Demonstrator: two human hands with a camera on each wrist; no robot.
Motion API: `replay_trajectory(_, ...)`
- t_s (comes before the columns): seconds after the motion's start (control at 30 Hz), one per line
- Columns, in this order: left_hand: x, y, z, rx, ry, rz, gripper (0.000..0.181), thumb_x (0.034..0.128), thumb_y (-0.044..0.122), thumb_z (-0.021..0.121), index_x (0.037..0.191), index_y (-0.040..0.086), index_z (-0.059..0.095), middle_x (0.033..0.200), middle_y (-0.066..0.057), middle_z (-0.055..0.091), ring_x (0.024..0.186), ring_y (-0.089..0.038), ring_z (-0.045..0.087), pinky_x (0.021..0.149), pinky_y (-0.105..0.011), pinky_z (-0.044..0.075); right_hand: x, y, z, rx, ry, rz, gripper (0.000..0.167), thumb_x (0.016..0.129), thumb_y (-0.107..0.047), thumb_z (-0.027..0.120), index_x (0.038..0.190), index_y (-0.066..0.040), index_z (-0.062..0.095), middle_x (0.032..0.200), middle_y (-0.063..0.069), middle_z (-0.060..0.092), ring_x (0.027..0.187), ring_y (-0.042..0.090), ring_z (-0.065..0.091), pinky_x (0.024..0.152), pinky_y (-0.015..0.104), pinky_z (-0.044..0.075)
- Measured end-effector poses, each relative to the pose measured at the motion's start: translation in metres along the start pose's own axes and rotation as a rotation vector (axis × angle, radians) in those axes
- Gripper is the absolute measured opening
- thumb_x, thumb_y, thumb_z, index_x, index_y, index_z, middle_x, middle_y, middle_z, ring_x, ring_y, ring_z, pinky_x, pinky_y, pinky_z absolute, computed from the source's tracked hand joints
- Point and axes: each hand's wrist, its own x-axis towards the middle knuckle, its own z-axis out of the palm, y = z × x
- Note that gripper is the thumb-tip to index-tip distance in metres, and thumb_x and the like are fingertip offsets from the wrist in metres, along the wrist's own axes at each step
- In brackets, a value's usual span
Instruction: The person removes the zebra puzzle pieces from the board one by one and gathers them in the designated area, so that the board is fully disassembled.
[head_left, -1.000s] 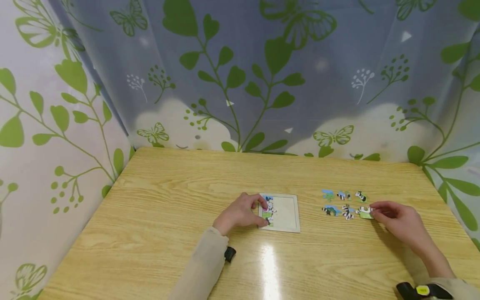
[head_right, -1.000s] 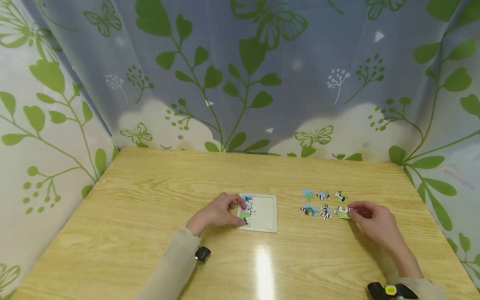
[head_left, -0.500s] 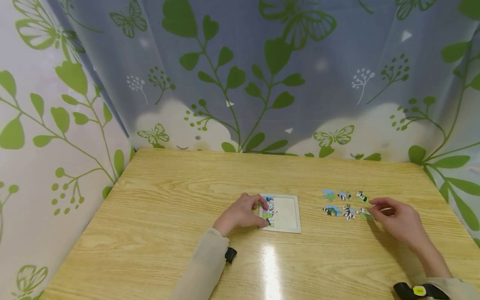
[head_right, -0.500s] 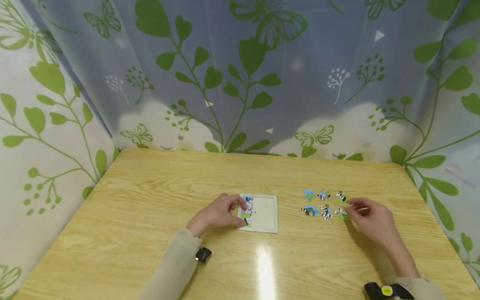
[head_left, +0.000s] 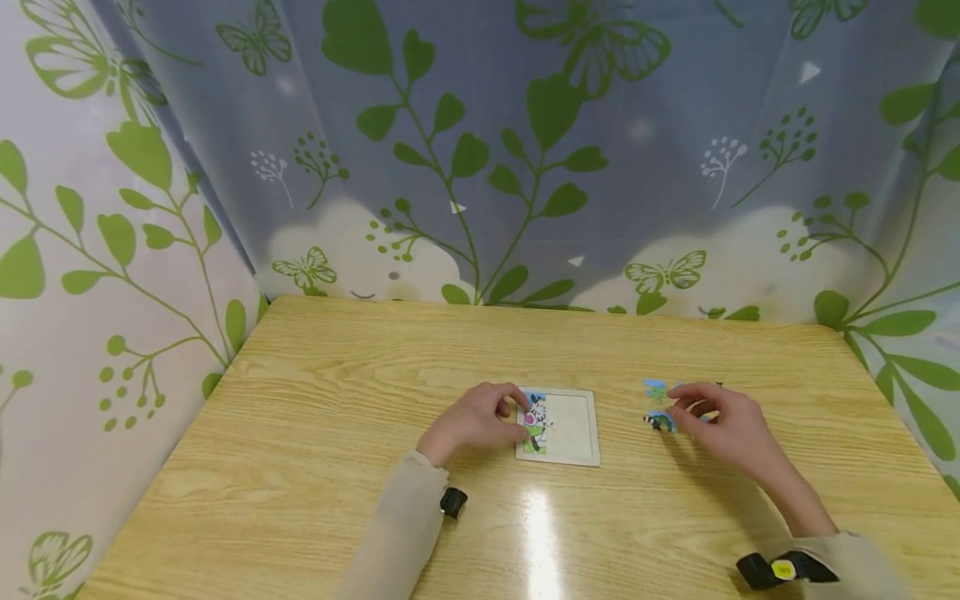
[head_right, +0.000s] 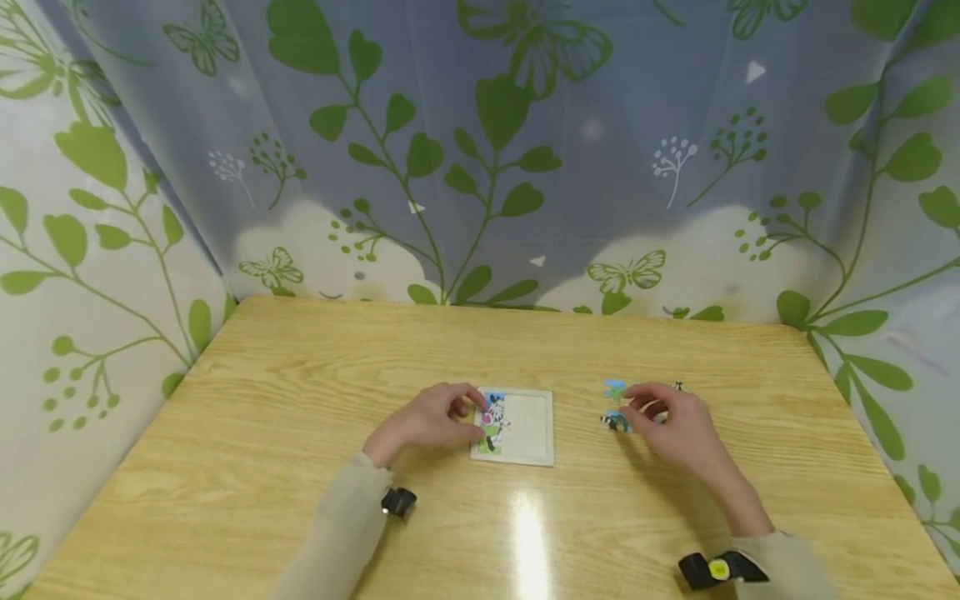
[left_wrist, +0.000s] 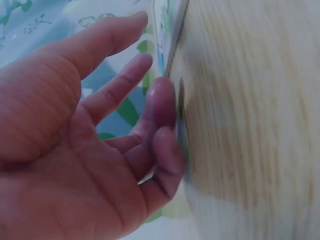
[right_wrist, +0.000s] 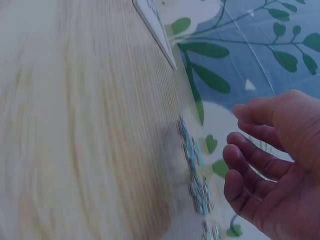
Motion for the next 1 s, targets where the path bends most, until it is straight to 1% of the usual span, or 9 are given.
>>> replay_trajectory(0.1,0.003,-0.002,-0.003,0.028,0.043,-0.003,0.035,0.0903,0.028,0.078,0.122,0.018,0.065,0.103,-0.006,0.055,0.095,-0.02,0.047,0.083,-0.037,0.04,0.006,-0.009,0.011,0.03,-0.027,-0.004,0.02,0.095,-0.017,0.073,0.113,-0.009,0.073,0.095,0.006,0.073,0.078,-0.002,0.062,0.059,0.024,0.049)
replay_trajectory(0.17,0.005,-0.004,-0.004,0.034,0.055,0.008,0.039,0.0908,0.027,0.078,0.125,0.016,0.064,0.105,-0.007,0.056,0.095,-0.02,0.048,0.084,-0.037,0.041,0.01,-0.015,0.018,0.045,-0.041,-0.012,0.02,0.095,-0.018,0.074,0.113,-0.008,0.073,0.094,0.005,0.073,0.078,0.0,0.063,0.061,0.024,0.05)
replay_trajectory(0.23,0.008,-0.006,-0.005,0.038,0.052,0.027,0.042,0.0907,0.027,0.078,0.128,0.016,0.062,0.105,-0.008,0.056,0.095,-0.019,0.048,0.084,-0.037,0.041,0.014,-0.021,0.026,0.066,-0.059,-0.022,0.021,0.095,-0.018,0.074,0.113,-0.008,0.073,0.095,0.005,0.073,0.079,0.003,0.064,0.062,0.025,0.051)
replay_trajectory(0.33,0.01,-0.008,-0.005,0.048,0.028,0.044,0.047,0.0906,0.028,0.078,0.132,0.016,0.06,0.108,-0.007,0.055,0.096,-0.019,0.048,0.086,-0.037,0.043,0.019,-0.029,0.036,0.084,-0.075,-0.047,0.021,0.095,-0.016,0.073,0.113,-0.007,0.073,0.095,0.005,0.073,0.08,0.005,0.065,0.065,0.025,0.053)
replay_trajectory(0.43,0.012,-0.008,-0.005,0.072,0.014,0.051,0.051,0.0894,0.029,0.079,0.135,0.018,0.058,0.111,-0.005,0.054,0.099,-0.019,0.048,0.09,-0.037,0.044,0.023,-0.037,0.046,0.1,-0.099,-0.066,0.02,0.094,-0.015,0.073,0.113,-0.007,0.073,0.095,0.004,0.073,0.081,0.007,0.066,0.067,0.025,0.054)
replay_trajectory(0.53,0.014,-0.008,-0.004,0.091,0.014,0.05,0.053,0.089,0.03,0.079,0.136,0.018,0.058,0.111,-0.005,0.055,0.1,-0.019,0.048,0.091,-0.038,0.045,0.027,-0.045,0.054,0.119,-0.127,-0.07,0.019,0.094,-0.015,0.074,0.112,-0.008,0.074,0.094,0.003,0.073,0.081,0.01,0.066,0.067,0.025,0.053)
replay_trajectory(0.7,0.016,-0.007,-0.004,0.093,0.021,0.02,0.053,0.088,0.03,0.081,0.134,0.017,0.059,0.108,-0.004,0.055,0.1,-0.02,0.048,0.089,-0.037,0.043,0.035,-0.057,0.069,0.149,-0.175,-0.064,0.018,0.094,-0.015,0.074,0.11,-0.008,0.074,0.091,0.003,0.072,0.08,0.013,0.066,0.066,0.025,0.052)
replay_trajectory(0.8,0.016,-0.006,-0.004,0.082,0.025,-0.001,0.053,0.087,0.03,0.082,0.133,0.017,0.059,0.109,-0.004,0.055,0.1,-0.02,0.048,0.088,-0.037,0.043,0.039,-0.063,0.078,0.158,-0.203,-0.071,0.018,0.094,-0.015,0.074,0.11,-0.008,0.074,0.09,0.002,0.072,0.08,0.013,0.065,0.068,0.025,0.053)
replay_trajectory(1.0,0.017,-0.005,-0.003,0.078,0.028,-0.01,0.054,0.0867,0.03,0.082,0.133,0.017,0.059,0.11,-0.005,0.055,0.101,-0.02,0.049,0.09,-0.038,0.044,0.045,-0.071,0.094,0.148,-0.251,-0.095,0.017,0.094,-0.015,0.074,0.109,-0.009,0.074,0.093,0.001,0.071,0.083,0.011,0.063,0.073,0.024,0.054)
